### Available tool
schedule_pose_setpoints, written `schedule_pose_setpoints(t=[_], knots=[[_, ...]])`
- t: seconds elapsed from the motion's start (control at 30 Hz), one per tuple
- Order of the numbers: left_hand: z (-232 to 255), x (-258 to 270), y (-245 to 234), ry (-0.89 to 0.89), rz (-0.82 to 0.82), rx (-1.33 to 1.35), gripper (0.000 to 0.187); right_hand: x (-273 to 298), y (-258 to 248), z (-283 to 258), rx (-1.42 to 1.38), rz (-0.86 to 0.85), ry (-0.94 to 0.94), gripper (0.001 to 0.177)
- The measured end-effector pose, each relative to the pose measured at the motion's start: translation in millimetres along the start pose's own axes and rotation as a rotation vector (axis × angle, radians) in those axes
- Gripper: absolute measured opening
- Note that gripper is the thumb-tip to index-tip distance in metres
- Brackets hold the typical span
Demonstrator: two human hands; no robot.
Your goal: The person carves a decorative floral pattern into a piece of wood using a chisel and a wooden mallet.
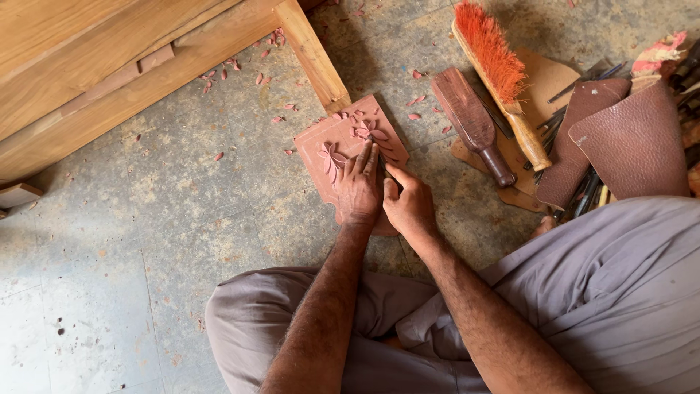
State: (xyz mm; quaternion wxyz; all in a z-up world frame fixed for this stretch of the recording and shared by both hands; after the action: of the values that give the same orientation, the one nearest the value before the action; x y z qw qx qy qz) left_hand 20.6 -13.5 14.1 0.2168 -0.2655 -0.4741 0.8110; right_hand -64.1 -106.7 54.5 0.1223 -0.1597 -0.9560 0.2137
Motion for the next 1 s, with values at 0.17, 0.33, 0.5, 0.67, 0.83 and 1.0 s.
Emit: schedule_pose_setpoints(t=[0.17, 0.33, 0.5, 0.67, 0.83, 1.0], knots=[[-5, 0, 1, 0.012, 0.001, 0.006, 0.051, -2, 3, -1, 0.032, 0.068, -0.055, 0.034], [-6, -4, 1, 0.017, 0.008, -0.069, 0.052, -4, 1, -2, 0.055, 0.098, -0.055, 0.034], [-2, -1, -1, -0.014, -0.067, 0.008, 0.063, -6, -3, -2, 0.102, 0.112, -0.176, 0.033], [0, -1, 0, -0.068, -0.044, -0.058, 0.060, -3, -37, -9, -0.116, 0.054, 0.156, 0.041], [-6, -12, 6, -0.086, -0.062, -0.034, 0.062, -1, -69, -37, -0.043, 0.015, 0.277, 0.052], [-46, -23, 12, -0.424, -0.095, 0.303, 0.061, 17, -66, -43, 0.122, -0.160, 0.192, 0.047]])
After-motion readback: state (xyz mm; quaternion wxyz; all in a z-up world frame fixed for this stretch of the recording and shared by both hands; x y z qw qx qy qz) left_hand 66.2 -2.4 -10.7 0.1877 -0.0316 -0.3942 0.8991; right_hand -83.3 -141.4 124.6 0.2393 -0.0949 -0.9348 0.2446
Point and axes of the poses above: each hand's wrist, its own x-axis away from the middle knuckle, its own y-axis out of the palm, z = x × y, the point moved 3 cm from there along -x, towards the middle knuckle, and after that the axes turned 13 degrees about -z, right-handed, at the moved point
